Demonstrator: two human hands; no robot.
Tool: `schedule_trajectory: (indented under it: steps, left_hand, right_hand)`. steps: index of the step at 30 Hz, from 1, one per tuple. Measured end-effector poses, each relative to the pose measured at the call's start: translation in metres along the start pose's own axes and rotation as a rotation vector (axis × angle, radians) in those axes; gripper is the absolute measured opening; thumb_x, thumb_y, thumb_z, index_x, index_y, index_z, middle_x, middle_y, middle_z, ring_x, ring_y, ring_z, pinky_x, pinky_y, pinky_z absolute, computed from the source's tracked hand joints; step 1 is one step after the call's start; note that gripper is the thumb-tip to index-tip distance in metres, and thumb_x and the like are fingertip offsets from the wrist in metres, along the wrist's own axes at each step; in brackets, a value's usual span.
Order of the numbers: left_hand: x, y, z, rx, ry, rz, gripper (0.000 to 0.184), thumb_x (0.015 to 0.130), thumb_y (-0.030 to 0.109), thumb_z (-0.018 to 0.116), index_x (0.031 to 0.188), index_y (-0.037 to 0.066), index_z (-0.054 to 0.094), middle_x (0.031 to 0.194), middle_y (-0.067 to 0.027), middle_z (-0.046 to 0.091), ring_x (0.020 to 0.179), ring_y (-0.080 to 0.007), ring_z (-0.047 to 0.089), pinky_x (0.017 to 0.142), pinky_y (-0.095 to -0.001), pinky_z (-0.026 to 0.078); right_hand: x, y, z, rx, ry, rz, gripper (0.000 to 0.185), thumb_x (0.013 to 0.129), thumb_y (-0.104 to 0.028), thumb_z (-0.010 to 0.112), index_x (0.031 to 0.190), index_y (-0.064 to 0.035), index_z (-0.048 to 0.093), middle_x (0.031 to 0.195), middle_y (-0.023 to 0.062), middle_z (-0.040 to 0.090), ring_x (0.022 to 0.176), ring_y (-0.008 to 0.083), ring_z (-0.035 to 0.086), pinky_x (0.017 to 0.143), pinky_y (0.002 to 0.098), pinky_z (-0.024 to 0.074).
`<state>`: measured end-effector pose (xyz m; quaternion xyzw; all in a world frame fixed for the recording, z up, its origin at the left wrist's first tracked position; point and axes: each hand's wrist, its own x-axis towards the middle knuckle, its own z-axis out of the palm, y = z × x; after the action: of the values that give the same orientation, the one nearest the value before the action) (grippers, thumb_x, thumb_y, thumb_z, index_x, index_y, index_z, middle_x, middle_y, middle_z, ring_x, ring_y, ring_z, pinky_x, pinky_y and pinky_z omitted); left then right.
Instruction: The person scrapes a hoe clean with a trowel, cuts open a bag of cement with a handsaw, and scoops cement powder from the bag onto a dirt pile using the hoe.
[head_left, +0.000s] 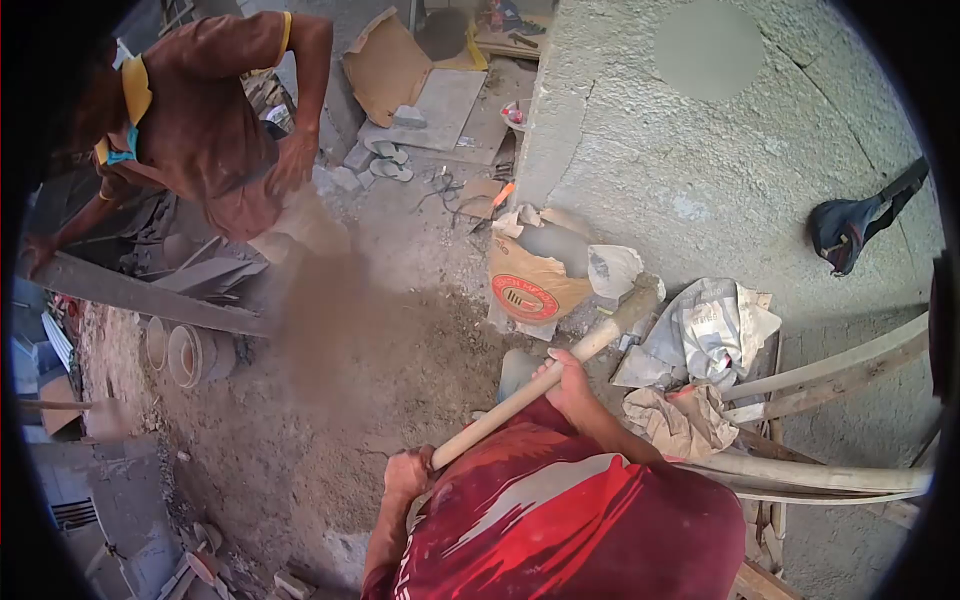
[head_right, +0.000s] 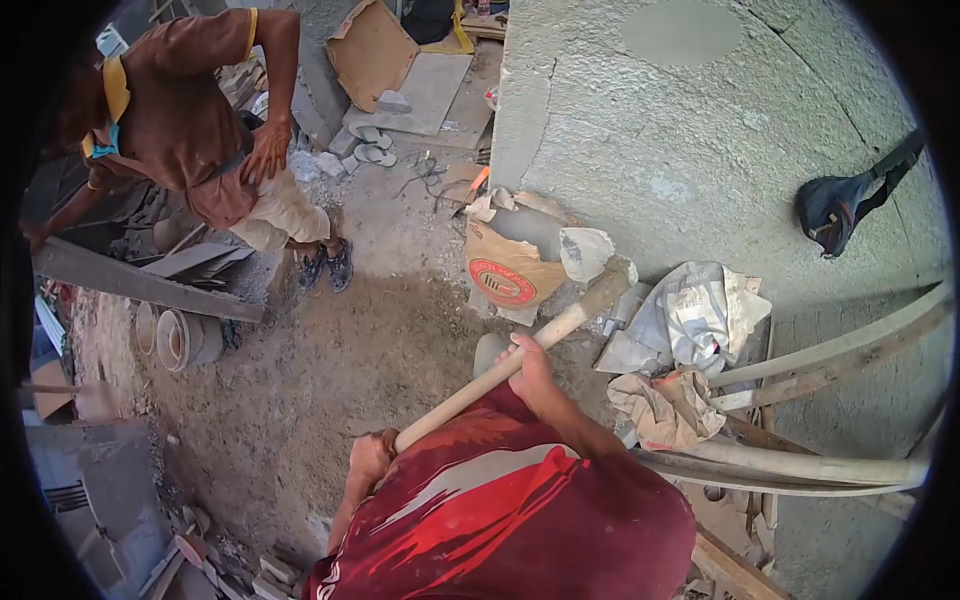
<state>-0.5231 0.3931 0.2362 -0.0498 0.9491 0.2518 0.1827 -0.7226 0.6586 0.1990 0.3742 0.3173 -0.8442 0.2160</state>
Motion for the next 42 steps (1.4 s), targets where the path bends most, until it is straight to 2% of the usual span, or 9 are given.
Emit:
schedule_trajectory:
  steps: [12, 17, 21, 27, 30, 34, 36, 38, 42]
  left_hand:
    - [0.094, -0.022, -0.023, 0.04, -0.034, 0.095, 0.025, 0.069, 0.032, 0.065, 0.083, 0.012, 0.059, 0.071, -0.0129, 0.062, 0.064, -0.0339, 0.061, 0.056, -0.0428, 0.049]
    - [0.107, -0.015, -0.06, -0.004, -0.146, -0.084, 0.027, 0.069, 0.035, 0.066, 0.082, 0.012, 0.059, 0.069, -0.0126, 0.062, 0.064, -0.0329, 0.061, 0.057, -0.0422, 0.049]
    - [0.119, -0.038, -0.056, -0.025, -0.215, -0.094, 0.028, 0.068, 0.035, 0.068, 0.081, 0.012, 0.06, 0.069, -0.0126, 0.062, 0.064, -0.0328, 0.061, 0.057, -0.0419, 0.049]
    - [0.176, -0.068, -0.037, -0.12, -0.293, -0.023, 0.027, 0.066, 0.033, 0.07, 0.076, 0.011, 0.058, 0.071, -0.0139, 0.062, 0.068, -0.0346, 0.061, 0.059, -0.0422, 0.049]
    - [0.225, -0.095, -0.018, -0.163, -0.388, 0.022, 0.026, 0.067, 0.031, 0.069, 0.076, 0.01, 0.058, 0.074, -0.0146, 0.063, 0.07, -0.0349, 0.061, 0.061, -0.0426, 0.049]
    - [0.285, -0.151, 0.032, -0.194, -0.439, 0.13, 0.022, 0.069, 0.027, 0.065, 0.081, 0.009, 0.06, 0.077, -0.0151, 0.063, 0.073, -0.0346, 0.061, 0.064, -0.0407, 0.049]
    - [0.311, -0.165, 0.026, -0.173, -0.519, 0.068, 0.023, 0.069, 0.027, 0.064, 0.082, 0.009, 0.06, 0.077, -0.0152, 0.063, 0.074, -0.0346, 0.061, 0.065, -0.0407, 0.049]
    - [0.329, -0.166, 0.007, -0.108, -0.56, -0.024, 0.025, 0.069, 0.028, 0.064, 0.083, 0.009, 0.06, 0.078, -0.0151, 0.063, 0.076, -0.0346, 0.061, 0.068, -0.0412, 0.049]
    - [0.339, -0.176, -0.026, 0.042, -0.51, 0.012, 0.026, 0.068, 0.027, 0.065, 0.084, 0.007, 0.059, 0.077, -0.0174, 0.063, 0.076, -0.036, 0.06, 0.067, -0.0429, 0.049]
  right_hand:
    - [0.054, -0.022, 0.056, 0.05, 0.046, -0.066, 0.013, 0.074, -0.009, 0.059, 0.08, -0.0069, 0.048, 0.071, 0.0051, 0.045, 0.061, 0.0216, 0.048, 0.064, 0.0408, 0.0442]
    - [0.091, -0.004, 0.08, 0.04, 0.091, -0.015, 0.014, 0.073, -0.008, 0.061, 0.079, -0.006, 0.048, 0.072, 0.006, 0.046, 0.063, 0.0224, 0.05, 0.058, 0.0401, 0.0447]
    - [0.116, 0.011, 0.083, 0.026, 0.131, 0.074, 0.016, 0.071, -0.008, 0.065, 0.076, -0.0047, 0.05, 0.067, 0.0068, 0.05, 0.056, 0.0233, 0.053, 0.052, 0.0379, 0.0463]
    - [0.152, 0.01, 0.068, -0.02, 0.395, 0.001, 0.018, 0.07, -0.007, 0.065, 0.077, -0.0041, 0.049, 0.067, 0.0066, 0.049, 0.056, 0.0222, 0.052, 0.05, 0.0371, 0.0454]
    - [0.171, 0.01, 0.074, 0.072, 0.423, -0.084, 0.018, 0.071, -0.007, 0.065, 0.078, -0.0037, 0.048, 0.066, 0.0066, 0.048, 0.054, 0.0208, 0.051, 0.048, 0.0351, 0.0446]
    - [0.212, 0.026, 0.095, 0.069, 0.634, -0.216, 0.018, 0.072, -0.009, 0.066, 0.077, -0.0043, 0.049, 0.064, 0.006, 0.049, 0.05, 0.0195, 0.05, 0.045, 0.0332, 0.0434]
    - [0.235, 0.042, 0.105, 0.089, 0.719, -0.242, 0.018, 0.073, -0.011, 0.066, 0.077, -0.0049, 0.05, 0.066, 0.0057, 0.049, 0.052, 0.0198, 0.052, 0.046, 0.0339, 0.0439]
    - [0.255, 0.049, 0.118, -0.052, 0.915, -0.442, 0.018, 0.074, -0.012, 0.064, 0.071, -0.0006, 0.05, 0.056, 0.0088, 0.053, 0.041, 0.018, 0.051, 0.037, 0.0306, 0.0404]
    - [0.291, 0.06, 0.13, -0.11, 0.949, -0.45, 0.021, 0.073, -0.014, 0.066, 0.073, -0.0017, 0.049, 0.064, 0.0096, 0.053, 0.045, 0.0184, 0.05, 0.039, 0.0317, 0.0425]
